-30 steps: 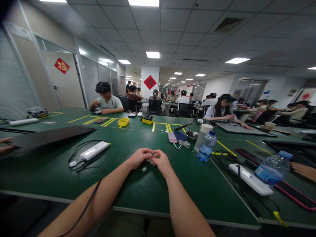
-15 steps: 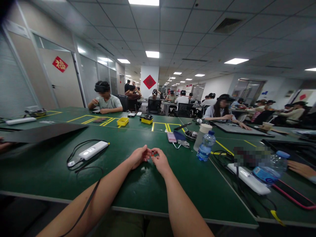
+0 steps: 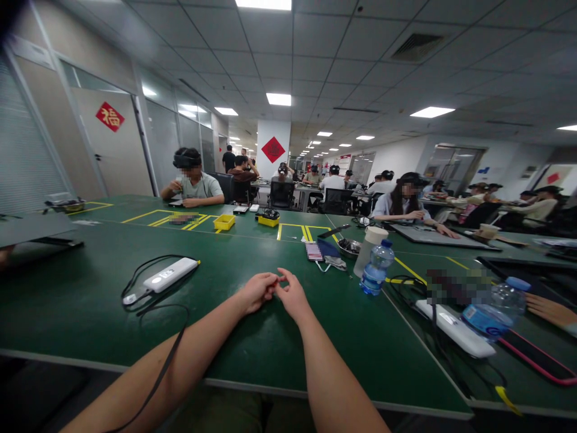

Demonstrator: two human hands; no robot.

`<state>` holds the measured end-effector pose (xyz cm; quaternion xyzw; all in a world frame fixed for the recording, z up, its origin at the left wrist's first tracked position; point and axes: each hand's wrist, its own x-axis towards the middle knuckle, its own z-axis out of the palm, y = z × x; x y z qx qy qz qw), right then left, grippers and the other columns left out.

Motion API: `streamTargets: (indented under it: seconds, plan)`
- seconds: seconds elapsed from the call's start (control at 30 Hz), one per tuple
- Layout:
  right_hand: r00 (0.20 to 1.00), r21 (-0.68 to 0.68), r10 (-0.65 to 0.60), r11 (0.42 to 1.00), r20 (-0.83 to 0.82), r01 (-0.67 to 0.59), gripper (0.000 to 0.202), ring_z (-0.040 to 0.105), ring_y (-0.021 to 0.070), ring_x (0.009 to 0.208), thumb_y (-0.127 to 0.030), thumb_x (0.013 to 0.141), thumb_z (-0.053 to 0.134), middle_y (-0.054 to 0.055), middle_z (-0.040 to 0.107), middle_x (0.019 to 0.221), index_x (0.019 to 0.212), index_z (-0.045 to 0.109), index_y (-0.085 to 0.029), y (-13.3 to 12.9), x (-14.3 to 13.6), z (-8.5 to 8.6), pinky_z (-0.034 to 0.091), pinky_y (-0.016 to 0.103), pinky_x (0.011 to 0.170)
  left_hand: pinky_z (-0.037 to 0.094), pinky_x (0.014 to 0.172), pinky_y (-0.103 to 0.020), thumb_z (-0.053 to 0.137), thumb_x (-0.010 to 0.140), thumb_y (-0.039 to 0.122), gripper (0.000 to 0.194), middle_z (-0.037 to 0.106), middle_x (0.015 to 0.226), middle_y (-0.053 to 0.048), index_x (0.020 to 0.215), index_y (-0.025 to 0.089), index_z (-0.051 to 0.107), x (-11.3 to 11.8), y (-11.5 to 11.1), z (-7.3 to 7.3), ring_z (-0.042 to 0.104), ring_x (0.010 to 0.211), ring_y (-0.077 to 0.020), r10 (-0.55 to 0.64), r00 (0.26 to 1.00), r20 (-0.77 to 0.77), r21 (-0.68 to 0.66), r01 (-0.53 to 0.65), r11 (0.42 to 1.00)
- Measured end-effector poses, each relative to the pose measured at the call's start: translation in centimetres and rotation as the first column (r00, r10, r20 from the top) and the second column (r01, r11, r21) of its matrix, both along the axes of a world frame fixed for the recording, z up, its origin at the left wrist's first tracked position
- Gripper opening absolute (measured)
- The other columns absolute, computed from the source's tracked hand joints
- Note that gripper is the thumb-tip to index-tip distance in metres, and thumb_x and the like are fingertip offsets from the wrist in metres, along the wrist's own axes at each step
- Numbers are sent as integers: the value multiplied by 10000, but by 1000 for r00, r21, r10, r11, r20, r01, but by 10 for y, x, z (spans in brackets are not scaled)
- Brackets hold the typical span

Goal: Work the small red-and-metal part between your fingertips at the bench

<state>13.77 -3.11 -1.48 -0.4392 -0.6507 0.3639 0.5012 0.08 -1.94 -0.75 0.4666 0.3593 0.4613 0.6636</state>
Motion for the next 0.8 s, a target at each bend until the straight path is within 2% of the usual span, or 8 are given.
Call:
streamTargets:
  seconds: [0.07,0.13,0.23,0.3,0.37,0.5,0.6,0.8]
  plan:
    - [999,-43,-15,999,-36,13,550,453,36,476,-268,673,598,26,547,1003,1212,489,-257,0,1,0,375,191,442,232,385,-151,506,795,328,195,457,566,21,771,135,520,-2,2,1,373,414,-41,21,996,91,-94,-13,995]
    - [996,-78,-37,996,-75,32,571,488,44,491,-267,669,590,27,547,1015,1227,469,-261,0,1,0,384,190,437,240,386,-159,443,821,360,233,485,586,3,757,144,505,-4,4,2,397,427,-55,54,995,88,-115,-44,992]
    - [992,-107,-73,992,-107,62,579,511,51,496,-270,667,578,21,553,1003,1233,455,-259,0,1,1,380,185,420,267,422,-187,425,819,404,281,487,568,8,716,159,516,-6,2,2,407,452,-81,149,974,-169,128,-128,983]
    - [988,-119,-83,991,-127,68,575,511,52,489,-276,666,582,20,561,986,1227,458,-251,0,1,1,376,184,411,313,498,-213,488,784,419,278,501,574,4,668,170,532,-5,1,1,456,526,-111,318,854,-411,385,-153,910]
    - [983,-130,-91,989,-159,70,570,507,53,479,-273,658,594,22,572,965,1214,473,-240,-1,1,1,374,186,407,342,590,-242,562,739,417,254,533,600,-15,641,184,544,-4,-2,-1,511,625,-154,472,670,-572,550,-113,827]
    - [974,-139,-117,986,-196,90,509,504,58,471,-254,651,595,25,588,924,1152,521,-213,-2,2,-2,378,196,417,357,725,-301,622,702,360,178,583,684,-68,666,195,564,-1,-12,-5,550,766,-229,557,413,-720,633,64,771]
    - [976,-142,-127,985,-179,102,434,505,64,474,-260,671,571,26,588,905,1099,545,-196,-3,2,-5,382,207,432,349,794,-336,593,729,339,161,591,821,-107,744,179,581,1,-21,-4,528,870,-257,594,312,-742,660,182,729]
    - [976,-140,-115,986,-183,90,335,502,80,487,-266,686,564,25,593,849,1011,576,-188,-3,4,-9,410,238,480,338,835,-367,499,806,324,196,559,912,-118,873,160,583,5,-30,1,490,935,-261,585,239,-775,632,281,722]
